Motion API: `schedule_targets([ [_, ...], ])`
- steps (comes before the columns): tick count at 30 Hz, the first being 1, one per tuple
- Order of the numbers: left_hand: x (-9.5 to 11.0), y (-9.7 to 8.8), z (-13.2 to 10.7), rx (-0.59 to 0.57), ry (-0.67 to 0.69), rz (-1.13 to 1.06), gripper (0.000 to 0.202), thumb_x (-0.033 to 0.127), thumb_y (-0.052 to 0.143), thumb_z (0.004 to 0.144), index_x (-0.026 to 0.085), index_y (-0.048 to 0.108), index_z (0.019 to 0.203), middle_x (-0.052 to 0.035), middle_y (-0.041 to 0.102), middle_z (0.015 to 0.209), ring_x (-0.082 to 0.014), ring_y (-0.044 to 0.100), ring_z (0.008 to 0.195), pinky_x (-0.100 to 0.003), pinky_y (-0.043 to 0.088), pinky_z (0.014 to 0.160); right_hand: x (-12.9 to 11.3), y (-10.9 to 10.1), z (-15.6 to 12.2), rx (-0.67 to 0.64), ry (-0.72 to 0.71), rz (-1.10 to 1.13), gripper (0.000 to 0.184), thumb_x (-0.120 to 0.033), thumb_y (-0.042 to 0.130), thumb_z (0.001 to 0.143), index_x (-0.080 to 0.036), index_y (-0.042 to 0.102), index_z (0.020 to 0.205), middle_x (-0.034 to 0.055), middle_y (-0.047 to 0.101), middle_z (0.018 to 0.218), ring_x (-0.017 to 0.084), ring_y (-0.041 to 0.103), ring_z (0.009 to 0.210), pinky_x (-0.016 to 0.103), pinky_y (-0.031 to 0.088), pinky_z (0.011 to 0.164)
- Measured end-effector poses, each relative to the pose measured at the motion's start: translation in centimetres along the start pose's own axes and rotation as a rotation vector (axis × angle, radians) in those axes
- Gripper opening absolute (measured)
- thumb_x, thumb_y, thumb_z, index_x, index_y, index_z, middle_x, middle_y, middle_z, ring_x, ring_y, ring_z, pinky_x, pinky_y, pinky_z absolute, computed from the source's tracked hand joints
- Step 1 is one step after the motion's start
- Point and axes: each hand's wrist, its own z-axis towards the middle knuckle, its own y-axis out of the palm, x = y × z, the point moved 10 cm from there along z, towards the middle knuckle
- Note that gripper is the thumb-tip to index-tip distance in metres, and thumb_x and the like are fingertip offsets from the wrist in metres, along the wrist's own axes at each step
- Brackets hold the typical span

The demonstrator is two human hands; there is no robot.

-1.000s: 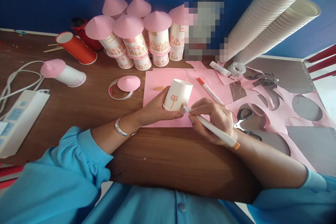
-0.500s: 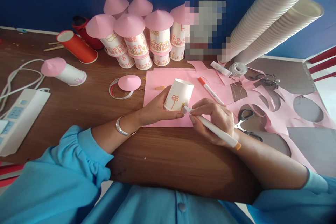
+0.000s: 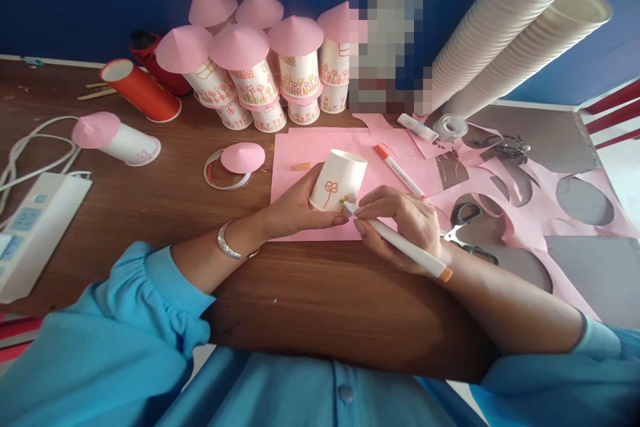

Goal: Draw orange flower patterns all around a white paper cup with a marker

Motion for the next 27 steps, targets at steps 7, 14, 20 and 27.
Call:
schedule_targets([
  [7, -0.12, -0.03, -0.06, 0.002, -0.018, 0.000, 0.078, 0.040, 0.092, 0.070, 0.023, 0.049, 0.133, -0.0099, 0.068, 0.122, -0.0297, 0.068, 0.114, -0.042, 0.058, 0.090, 0.22, -0.16, 0.12, 0.007, 0.018, 0.009, 0.017, -0.008, 0.065, 0.089, -0.024, 0.060, 0.094, 0.0005, 0.073, 0.077, 0.015, 0.073, 0.066, 0.024, 0.056, 0.054],
  [14, 0.02, 0.18, -0.12, -0.012, -0.030, -0.041, 0.073, 0.037, 0.091, 0.071, 0.023, 0.049, 0.129, -0.0084, 0.068, 0.120, -0.0281, 0.068, 0.112, -0.041, 0.059, 0.090, 0.03, -0.45, 0.39, 0.002, 0.025, -0.021, 0.017, -0.008, 0.065, 0.089, -0.023, 0.059, 0.092, 0.0001, 0.072, 0.075, 0.015, 0.072, 0.064, 0.023, 0.056, 0.054],
  [20, 0.05, 0.21, -0.06, -0.018, -0.026, -0.051, 0.071, 0.037, 0.091, 0.071, 0.023, 0.050, 0.127, -0.0080, 0.069, 0.118, -0.0273, 0.069, 0.110, -0.041, 0.058, 0.089, 0.16, -0.41, 0.35, -0.008, 0.037, -0.032, 0.017, -0.009, 0.066, 0.088, -0.024, 0.061, 0.093, 0.0000, 0.073, 0.075, 0.016, 0.073, 0.064, 0.025, 0.056, 0.053],
  [27, -0.03, 0.18, -0.10, -0.021, -0.032, -0.075, 0.073, 0.040, 0.092, 0.070, 0.023, 0.049, 0.127, -0.0079, 0.069, 0.116, -0.0275, 0.068, 0.109, -0.041, 0.058, 0.089, 0.01, -0.43, 0.44, -0.007, 0.024, -0.044, 0.017, -0.008, 0.065, 0.089, -0.024, 0.060, 0.092, 0.0006, 0.073, 0.075, 0.016, 0.073, 0.064, 0.025, 0.058, 0.053],
])
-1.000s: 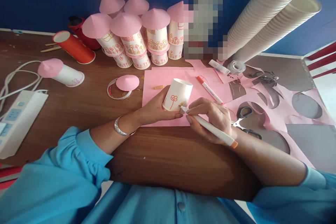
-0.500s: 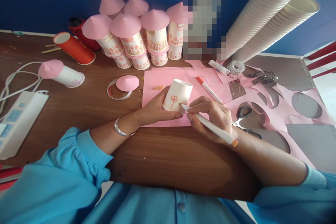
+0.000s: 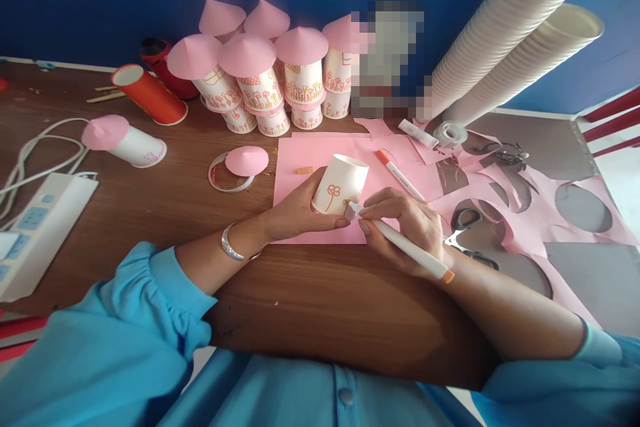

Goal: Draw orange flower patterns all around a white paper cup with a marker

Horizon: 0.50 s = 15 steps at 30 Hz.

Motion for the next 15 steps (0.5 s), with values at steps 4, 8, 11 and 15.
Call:
schedule_targets([
  [4, -0.10, -0.10, 0.01, 0.004, 0.005, 0.026, 0.073, 0.040, 0.092, 0.071, 0.023, 0.049, 0.128, -0.0079, 0.068, 0.116, -0.0279, 0.067, 0.110, -0.041, 0.058, 0.089, -0.14, -0.03, 0.15, 0.000, -0.011, -0.003, 0.018, -0.007, 0.064, 0.089, -0.023, 0.059, 0.092, 0.0005, 0.072, 0.075, 0.015, 0.073, 0.063, 0.024, 0.057, 0.054],
  [8, -0.08, -0.18, 0.04, 0.010, 0.014, 0.049, 0.075, 0.039, 0.092, 0.070, 0.024, 0.049, 0.129, -0.0083, 0.067, 0.119, -0.0283, 0.067, 0.112, -0.041, 0.058, 0.090, -0.15, -0.12, 0.14, 0.012, -0.020, -0.005, 0.018, -0.007, 0.065, 0.089, -0.024, 0.059, 0.092, -0.0001, 0.072, 0.075, 0.015, 0.073, 0.063, 0.023, 0.057, 0.053],
  [11, -0.04, -0.14, 0.02, 0.007, 0.008, 0.060, 0.075, 0.039, 0.091, 0.070, 0.024, 0.049, 0.129, -0.0086, 0.068, 0.119, -0.0289, 0.067, 0.112, -0.042, 0.058, 0.089, 0.02, -0.08, -0.01, 0.016, -0.011, -0.012, 0.017, -0.008, 0.065, 0.090, -0.024, 0.059, 0.092, 0.0000, 0.073, 0.076, 0.015, 0.074, 0.065, 0.024, 0.057, 0.053],
  [15, 0.09, -0.01, 0.04, -0.003, 0.014, 0.044, 0.073, 0.039, 0.091, 0.071, 0.023, 0.049, 0.128, -0.0083, 0.067, 0.118, -0.0276, 0.067, 0.111, -0.041, 0.058, 0.089, 0.21, -0.16, -0.20, 0.035, 0.004, -0.027, 0.017, -0.009, 0.065, 0.090, -0.024, 0.058, 0.093, 0.0005, 0.072, 0.077, 0.015, 0.074, 0.066, 0.024, 0.057, 0.054],
])
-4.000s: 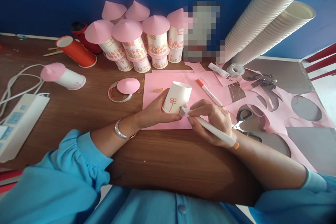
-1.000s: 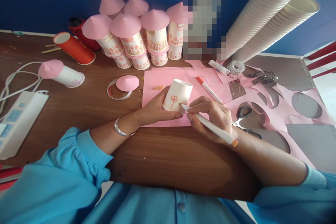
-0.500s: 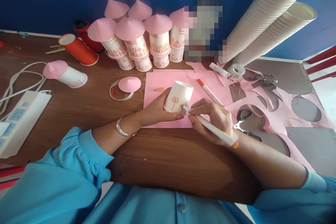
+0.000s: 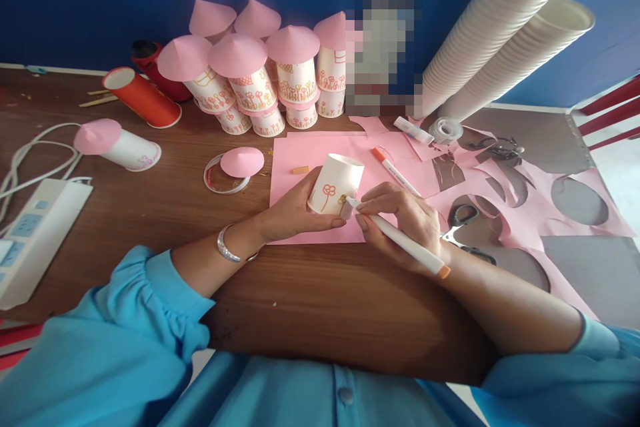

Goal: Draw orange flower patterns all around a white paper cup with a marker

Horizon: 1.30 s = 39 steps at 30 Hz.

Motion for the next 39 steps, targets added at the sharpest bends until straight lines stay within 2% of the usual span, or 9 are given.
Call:
schedule_targets([
  [13, -0.18, -0.40, -0.11, 0.036, -0.018, -0.008, 0.072, 0.041, 0.090, 0.072, 0.023, 0.049, 0.129, -0.0049, 0.064, 0.112, -0.0237, 0.065, 0.104, -0.038, 0.057, 0.087, 0.08, 0.01, 0.02, -0.005, 0.022, -0.014, 0.018, -0.008, 0.064, 0.091, -0.024, 0.057, 0.093, -0.0011, 0.070, 0.076, 0.014, 0.072, 0.064, 0.025, 0.057, 0.054],
  [22, -0.45, -0.58, -0.03, 0.038, -0.005, -0.020, 0.073, 0.042, 0.091, 0.071, 0.023, 0.051, 0.129, -0.0051, 0.065, 0.111, -0.0224, 0.065, 0.101, -0.035, 0.057, 0.084, -0.34, 0.05, -0.01, -0.001, -0.024, -0.038, 0.016, -0.009, 0.063, 0.092, -0.023, 0.056, 0.096, -0.0001, 0.070, 0.076, 0.013, 0.071, 0.063, 0.023, 0.056, 0.054],
  [39, -0.59, -0.89, -0.01, 0.057, 0.025, -0.059, 0.072, 0.040, 0.092, 0.070, 0.024, 0.053, 0.128, -0.0051, 0.067, 0.111, -0.0226, 0.066, 0.103, -0.036, 0.056, 0.085, -0.14, -0.17, -0.13, 0.017, -0.013, -0.080, 0.019, -0.008, 0.063, 0.091, -0.025, 0.055, 0.095, -0.0025, 0.069, 0.073, 0.013, 0.070, 0.062, 0.023, 0.054, 0.053],
])
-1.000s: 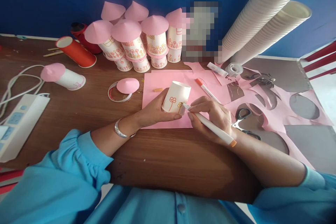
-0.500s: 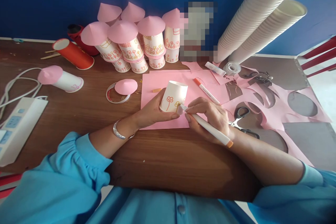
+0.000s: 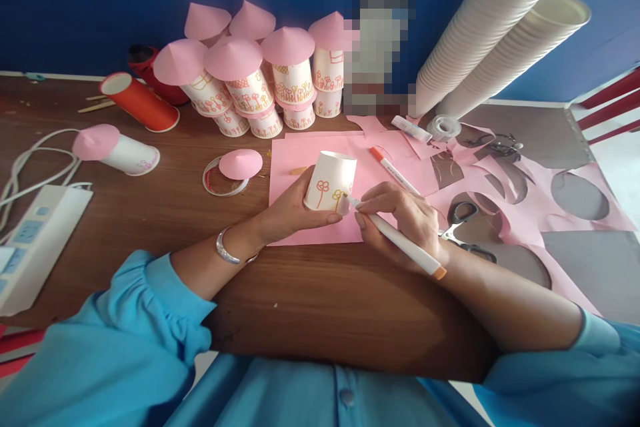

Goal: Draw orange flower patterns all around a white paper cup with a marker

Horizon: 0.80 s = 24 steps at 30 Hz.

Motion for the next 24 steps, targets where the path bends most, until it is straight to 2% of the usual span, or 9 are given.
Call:
schedule_targets([
  [14, -0.03, -0.06, 0.10, 0.010, 0.005, 0.019, 0.073, 0.043, 0.092, 0.070, 0.023, 0.053, 0.127, -0.0066, 0.069, 0.113, -0.0244, 0.068, 0.105, -0.037, 0.057, 0.087, 0.00, 0.30, -0.22, -0.022, 0.011, 0.033, 0.016, -0.009, 0.064, 0.091, -0.024, 0.057, 0.095, -0.0014, 0.070, 0.074, 0.014, 0.071, 0.063, 0.024, 0.054, 0.053],
  [24, 0.05, -0.12, 0.18, 0.015, 0.010, 0.016, 0.074, 0.043, 0.093, 0.068, 0.023, 0.053, 0.128, -0.0073, 0.071, 0.113, -0.0253, 0.069, 0.104, -0.039, 0.057, 0.088, -0.01, 0.25, -0.41, 0.016, 0.000, 0.118, 0.014, -0.012, 0.063, 0.094, -0.024, 0.060, 0.100, -0.0003, 0.069, 0.078, 0.015, 0.070, 0.065, 0.026, 0.054, 0.052],
])
